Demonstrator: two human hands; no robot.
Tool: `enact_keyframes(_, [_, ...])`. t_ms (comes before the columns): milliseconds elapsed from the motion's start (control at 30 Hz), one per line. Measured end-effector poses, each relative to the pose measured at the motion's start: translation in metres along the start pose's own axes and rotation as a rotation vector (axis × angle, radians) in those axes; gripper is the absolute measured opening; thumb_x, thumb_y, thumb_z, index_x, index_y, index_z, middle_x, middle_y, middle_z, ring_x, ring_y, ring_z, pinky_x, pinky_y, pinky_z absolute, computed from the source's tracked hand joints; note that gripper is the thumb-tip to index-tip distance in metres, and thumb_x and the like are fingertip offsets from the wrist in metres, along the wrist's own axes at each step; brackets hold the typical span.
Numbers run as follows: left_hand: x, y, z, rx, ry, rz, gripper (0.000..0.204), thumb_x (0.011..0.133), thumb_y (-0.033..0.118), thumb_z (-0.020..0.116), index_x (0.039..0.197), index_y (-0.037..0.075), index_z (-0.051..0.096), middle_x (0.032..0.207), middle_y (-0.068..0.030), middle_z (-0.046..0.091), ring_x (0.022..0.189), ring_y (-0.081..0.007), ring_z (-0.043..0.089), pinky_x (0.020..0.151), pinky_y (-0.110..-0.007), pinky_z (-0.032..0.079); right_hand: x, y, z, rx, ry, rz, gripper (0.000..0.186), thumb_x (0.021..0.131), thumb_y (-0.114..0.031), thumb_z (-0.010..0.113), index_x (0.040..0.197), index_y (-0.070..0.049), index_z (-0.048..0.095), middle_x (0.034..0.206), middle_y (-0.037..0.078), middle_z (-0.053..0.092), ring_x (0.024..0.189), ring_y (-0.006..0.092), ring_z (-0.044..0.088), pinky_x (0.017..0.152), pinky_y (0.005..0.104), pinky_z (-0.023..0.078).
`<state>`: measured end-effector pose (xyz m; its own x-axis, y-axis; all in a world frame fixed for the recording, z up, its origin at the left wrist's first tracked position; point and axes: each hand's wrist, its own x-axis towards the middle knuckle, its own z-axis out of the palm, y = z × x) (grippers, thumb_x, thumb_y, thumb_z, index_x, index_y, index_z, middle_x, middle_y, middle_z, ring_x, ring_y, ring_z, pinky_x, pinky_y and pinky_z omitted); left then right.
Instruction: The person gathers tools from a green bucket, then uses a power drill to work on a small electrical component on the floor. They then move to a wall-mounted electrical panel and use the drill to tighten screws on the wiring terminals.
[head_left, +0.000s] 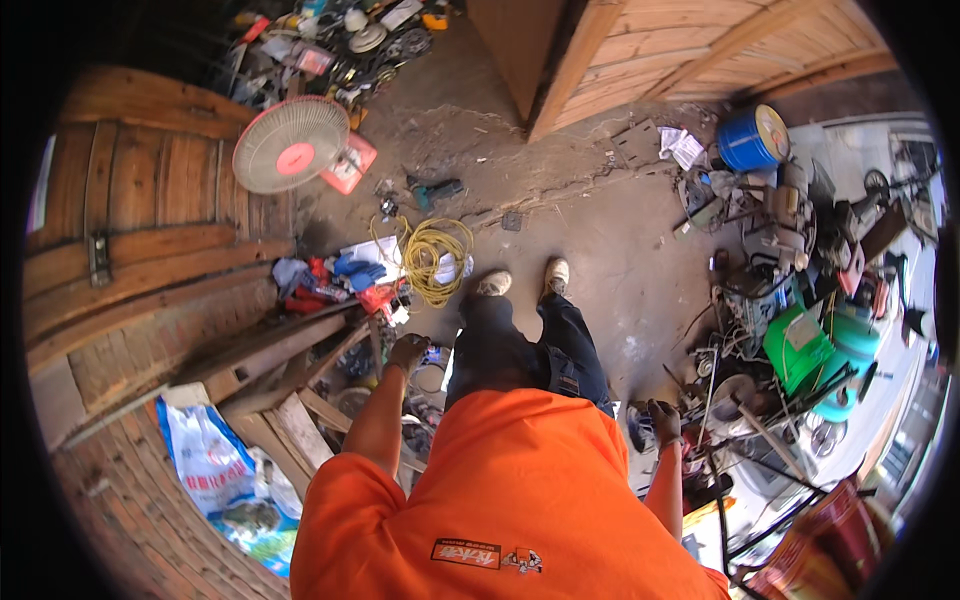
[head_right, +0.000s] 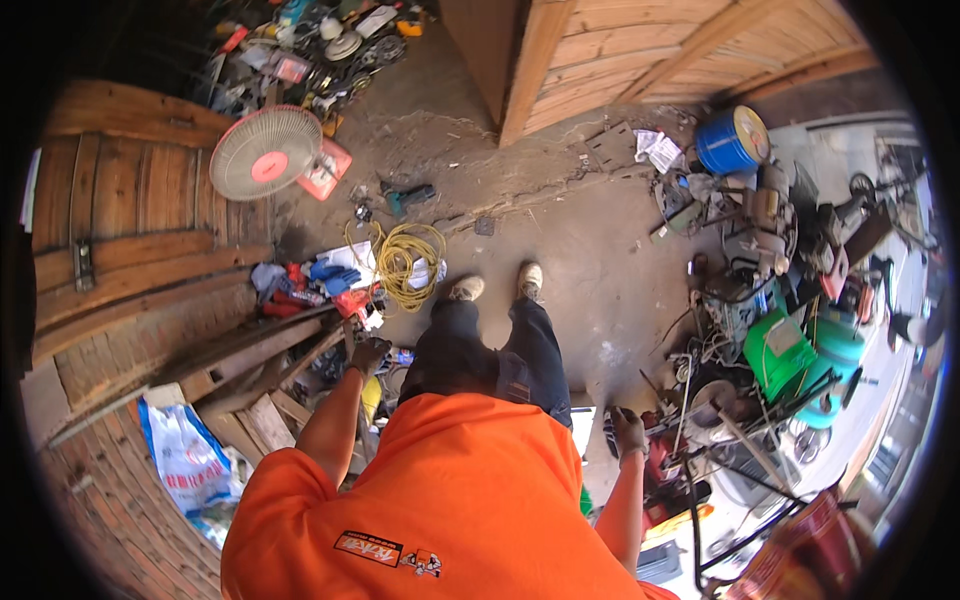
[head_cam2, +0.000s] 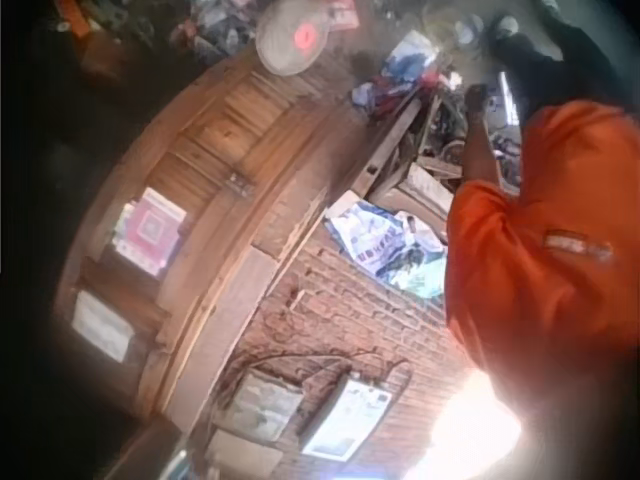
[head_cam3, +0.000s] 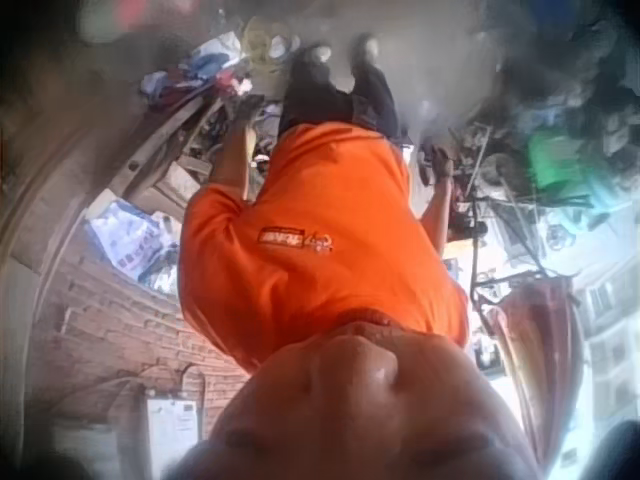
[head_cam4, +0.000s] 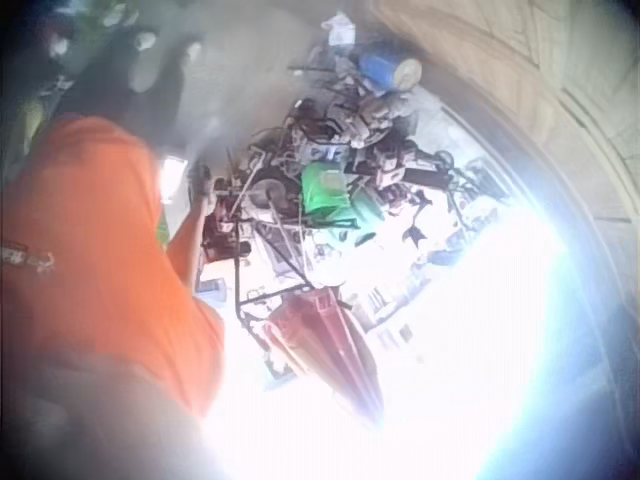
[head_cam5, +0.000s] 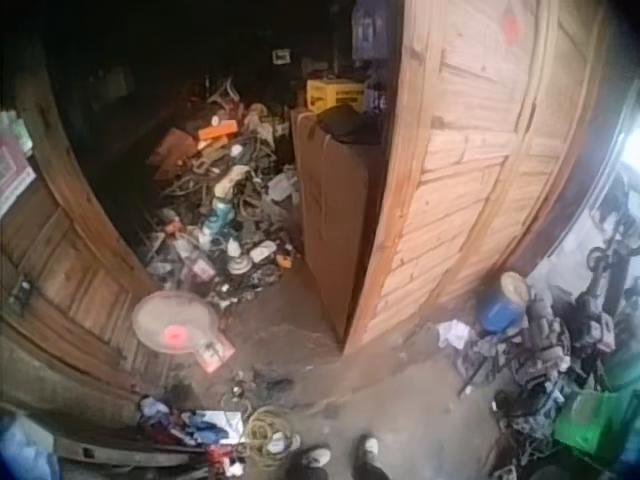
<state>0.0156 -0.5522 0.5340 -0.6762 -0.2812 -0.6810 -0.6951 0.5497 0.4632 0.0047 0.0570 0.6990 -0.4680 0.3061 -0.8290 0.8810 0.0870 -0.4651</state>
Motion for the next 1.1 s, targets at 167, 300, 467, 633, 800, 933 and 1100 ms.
enact_keyframes(167, [-0.057,-0.038,0.089,-0.484,0.027,-0.327,0.023,0.088,0.025,0.065,0.095,0.003,0.065,0.076,-0.0029,0.063,0.062,-0.0133,0.061,0.053,-0.03,0.051,0.107,-0.07,-0.048,-0.102,-0.153,0.013,0.025,0.091,-0.026,0.065,0.099,-0.004,0.06,0.07,0.005,0.059,0.055,0.0127,0.058,0.047,0.0255,0.046])
enact_keyframes(300, [-0.144,0.078,0.081,-0.544,0.036,-0.455,0.023,0.087,0.023,0.064,0.094,0.001,0.065,0.071,-0.0056,0.064,0.055,-0.0133,0.059,0.048,-0.029,0.047,0.155,-0.166,-0.045,-0.393,-0.141,-0.124,0.023,0.092,-0.027,0.064,0.1,-0.005,0.061,0.069,0.002,0.057,0.053,0.0112,0.057,0.045,0.0245,0.046])
enact_keyframes(467, [-0.181,0.057,0.151,-0.793,0.064,-0.6,0.03,0.084,0.028,0.067,0.092,-0.001,0.067,0.073,-0.0058,0.065,0.057,-0.0143,0.06,0.052,-0.031,0.05,0.177,-0.263,0.011,-0.379,-0.237,-0.147,0.025,0.088,-0.025,0.067,0.102,-0.004,0.061,0.071,0.001,0.058,0.053,0.009,0.055,0.047,0.0217,0.043])
enact_keyframes(633, [-0.159,-0.002,0.22,-0.766,0.052,-0.76,0.036,0.08,0.032,0.07,0.099,0.001,0.066,0.079,-0.0102,0.069,0.065,-0.0186,0.066,0.062,-0.034,0.053,0.189,-0.284,0.102,-0.583,-0.403,-0.12,0.03,0.089,-0.027,0.067,0.106,-0.002,0.062,0.072,0.005,0.062,0.057,0.0119,0.058,0.05,0.0241,0.045])
enact_keyframes(800, [-0.03,-0.025,0.179,-0.479,0.103,-0.724,0.045,0.077,0.03,0.071,0.109,0.0,0.061,0.083,-0.0154,0.07,0.075,-0.0263,0.069,0.07,-0.037,0.055,0.25,-0.259,0.242,-0.774,-0.472,-0.162,0.026,0.091,-0.026,0.065,0.102,-0.002,0.064,0.075,0.008,0.066,0.065,0.015,0.064,0.059,0.0271,0.052])
enact_keyframes(933, [0.113,-0.088,0.198,-0.746,0.236,-0.646,0.043,0.079,0.024,0.07,0.113,0.0,0.061,0.099,-0.0193,0.065,0.086,-0.0278,0.067,0.071,-0.036,0.054,0.357,-0.215,0.385,-1.427,-0.558,-0.443,0.038,0.087,-0.036,0.064,0.104,-0.003,0.067,0.088,0.015,0.069,0.078,0.0224,0.067,0.072,0.0343,0.053])
enact_keyframes(1100, [0.261,-0.095,0.165,-0.511,0.196,-0.666,0.072,0.075,0.029,0.075,0.136,0.005,0.044,0.136,-0.0228,0.048,0.122,-0.0376,0.05,0.101,-0.044,0.043,0.424,-0.178,0.584,-1.626,-0.632,-0.603,0.039,0.085,-0.041,0.064,0.105,-0.008,0.067,0.098,0.02,0.069,0.096,0.0335,0.066,0.083,0.0401,0.051])
